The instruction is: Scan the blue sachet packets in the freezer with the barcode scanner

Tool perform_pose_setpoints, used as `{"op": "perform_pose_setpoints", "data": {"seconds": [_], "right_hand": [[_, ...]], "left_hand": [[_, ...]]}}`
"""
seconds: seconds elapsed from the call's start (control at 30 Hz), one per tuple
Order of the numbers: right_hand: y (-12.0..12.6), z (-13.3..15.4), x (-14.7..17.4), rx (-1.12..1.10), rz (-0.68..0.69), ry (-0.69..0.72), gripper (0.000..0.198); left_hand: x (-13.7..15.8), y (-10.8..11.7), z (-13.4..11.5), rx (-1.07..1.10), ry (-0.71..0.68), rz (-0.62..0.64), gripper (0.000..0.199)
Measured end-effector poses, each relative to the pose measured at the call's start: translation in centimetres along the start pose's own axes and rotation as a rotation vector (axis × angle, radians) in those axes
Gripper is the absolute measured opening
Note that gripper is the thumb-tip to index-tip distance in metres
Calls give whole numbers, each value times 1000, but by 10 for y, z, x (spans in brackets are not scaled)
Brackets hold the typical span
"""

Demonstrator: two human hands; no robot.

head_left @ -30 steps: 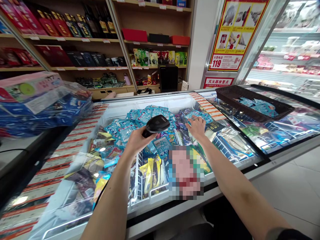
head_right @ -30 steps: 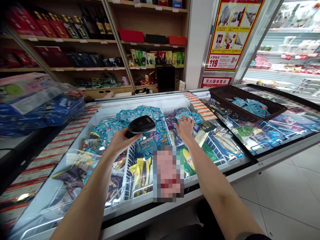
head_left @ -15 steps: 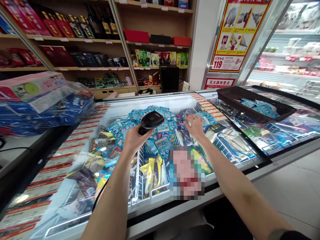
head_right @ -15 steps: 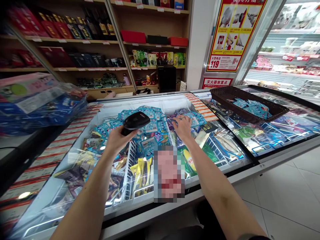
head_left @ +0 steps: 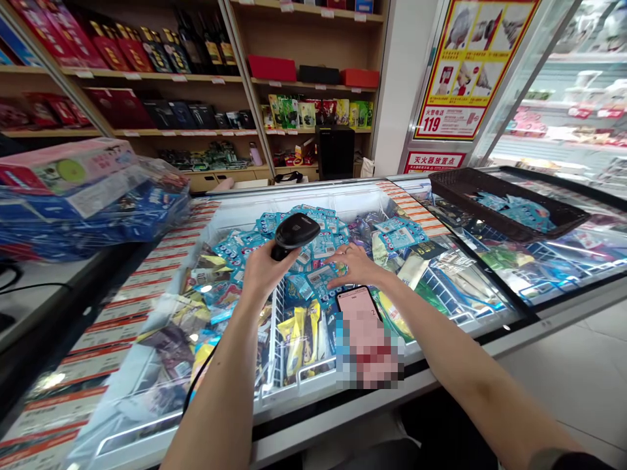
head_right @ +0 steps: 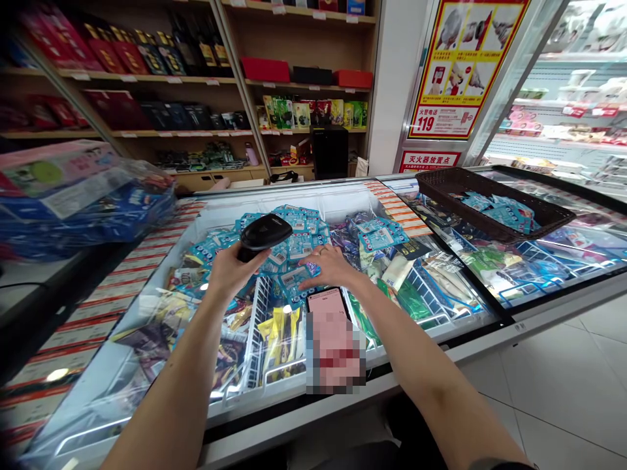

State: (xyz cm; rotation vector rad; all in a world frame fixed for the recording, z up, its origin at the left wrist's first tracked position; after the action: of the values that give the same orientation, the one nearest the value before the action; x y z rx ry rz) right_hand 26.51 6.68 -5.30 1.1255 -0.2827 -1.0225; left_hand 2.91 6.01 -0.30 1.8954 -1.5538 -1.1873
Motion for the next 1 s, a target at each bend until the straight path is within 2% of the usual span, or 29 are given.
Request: {"op": "perform_pose_setpoints", "data": {"seconds": [0.13,0.3,0.57,0.83,1.0], "right_hand": [[1,-5,1,-92,-21,-26,70],[5,-18,2,-305,-75,-199,74],[17,-40,6,-623,-408,-354,55],[23,-49,7,-650,-512,-371,41],[23,-46,7,-626,-522,-368,40]], "left_hand": [[-1,-1,2,-8,-10,10,49],[-2,-2,4,5,-7,10,48],[-1,0,1,3,-15,21,50],[2,1,-4,55,-32,56,49],[6,0,-11,124,-29,141,48]]}}
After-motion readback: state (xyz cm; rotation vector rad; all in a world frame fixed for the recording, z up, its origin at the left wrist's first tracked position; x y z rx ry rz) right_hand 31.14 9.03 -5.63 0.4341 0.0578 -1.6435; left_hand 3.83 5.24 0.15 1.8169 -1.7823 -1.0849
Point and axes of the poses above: each hand's wrist, its own x-axis away from the middle knuckle, its own y-axis out of the back of the hand, z = x × y, the point moved 2 cm from there along -x, towards the middle knuckle, and after that the axes turned 3 degrees about -x, right-handed, at the moved point
